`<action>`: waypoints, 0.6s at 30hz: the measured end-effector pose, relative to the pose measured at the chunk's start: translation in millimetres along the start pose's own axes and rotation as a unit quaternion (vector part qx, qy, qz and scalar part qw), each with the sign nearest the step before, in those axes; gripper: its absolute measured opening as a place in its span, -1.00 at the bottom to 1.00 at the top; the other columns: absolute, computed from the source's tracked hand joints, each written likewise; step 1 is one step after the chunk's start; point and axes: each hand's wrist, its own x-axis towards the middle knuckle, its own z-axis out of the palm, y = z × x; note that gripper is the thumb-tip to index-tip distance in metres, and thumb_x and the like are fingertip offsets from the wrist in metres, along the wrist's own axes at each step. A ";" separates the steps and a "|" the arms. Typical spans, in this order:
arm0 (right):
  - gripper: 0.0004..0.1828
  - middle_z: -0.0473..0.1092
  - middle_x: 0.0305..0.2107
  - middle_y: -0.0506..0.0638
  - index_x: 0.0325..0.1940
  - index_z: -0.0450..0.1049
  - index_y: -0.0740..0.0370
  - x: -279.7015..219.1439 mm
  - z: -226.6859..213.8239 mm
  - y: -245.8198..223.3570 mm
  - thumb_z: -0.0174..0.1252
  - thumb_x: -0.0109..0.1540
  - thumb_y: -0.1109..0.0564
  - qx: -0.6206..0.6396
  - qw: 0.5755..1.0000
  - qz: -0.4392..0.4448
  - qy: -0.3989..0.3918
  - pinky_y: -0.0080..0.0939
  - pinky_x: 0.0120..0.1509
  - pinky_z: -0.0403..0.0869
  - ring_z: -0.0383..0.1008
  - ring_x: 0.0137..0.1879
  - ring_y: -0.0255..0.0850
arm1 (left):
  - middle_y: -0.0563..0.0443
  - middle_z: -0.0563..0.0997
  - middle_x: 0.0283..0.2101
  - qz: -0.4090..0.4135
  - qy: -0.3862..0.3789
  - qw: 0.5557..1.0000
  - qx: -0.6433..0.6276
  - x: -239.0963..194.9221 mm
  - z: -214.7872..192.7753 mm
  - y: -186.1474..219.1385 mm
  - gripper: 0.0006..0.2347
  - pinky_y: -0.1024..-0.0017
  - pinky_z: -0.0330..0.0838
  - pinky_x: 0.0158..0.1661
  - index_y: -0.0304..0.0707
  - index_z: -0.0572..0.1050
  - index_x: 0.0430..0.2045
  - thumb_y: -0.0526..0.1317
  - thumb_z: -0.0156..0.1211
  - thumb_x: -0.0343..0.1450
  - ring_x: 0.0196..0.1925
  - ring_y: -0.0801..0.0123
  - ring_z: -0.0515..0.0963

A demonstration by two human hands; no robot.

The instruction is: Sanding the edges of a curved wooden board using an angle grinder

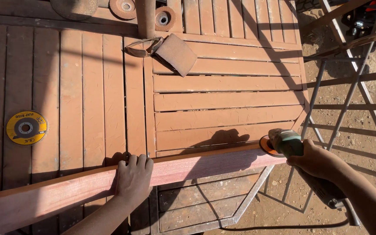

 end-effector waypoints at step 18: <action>-0.48 0.39 -0.43 0.41 -0.16 0.45 0.38 99.4 182.2 367.4 0.24 0.29 -0.21 0.630 0.755 0.163 0.078 0.40 -0.29 0.36 0.38 -0.38 0.30 | -0.03 0.39 0.10 -0.008 -0.148 0.989 -0.021 4.4 -8.0 -11.2 -0.22 0.01 0.43 -0.02 -0.10 0.31 0.09 0.37 0.48 0.17 0.04 0.06 0.46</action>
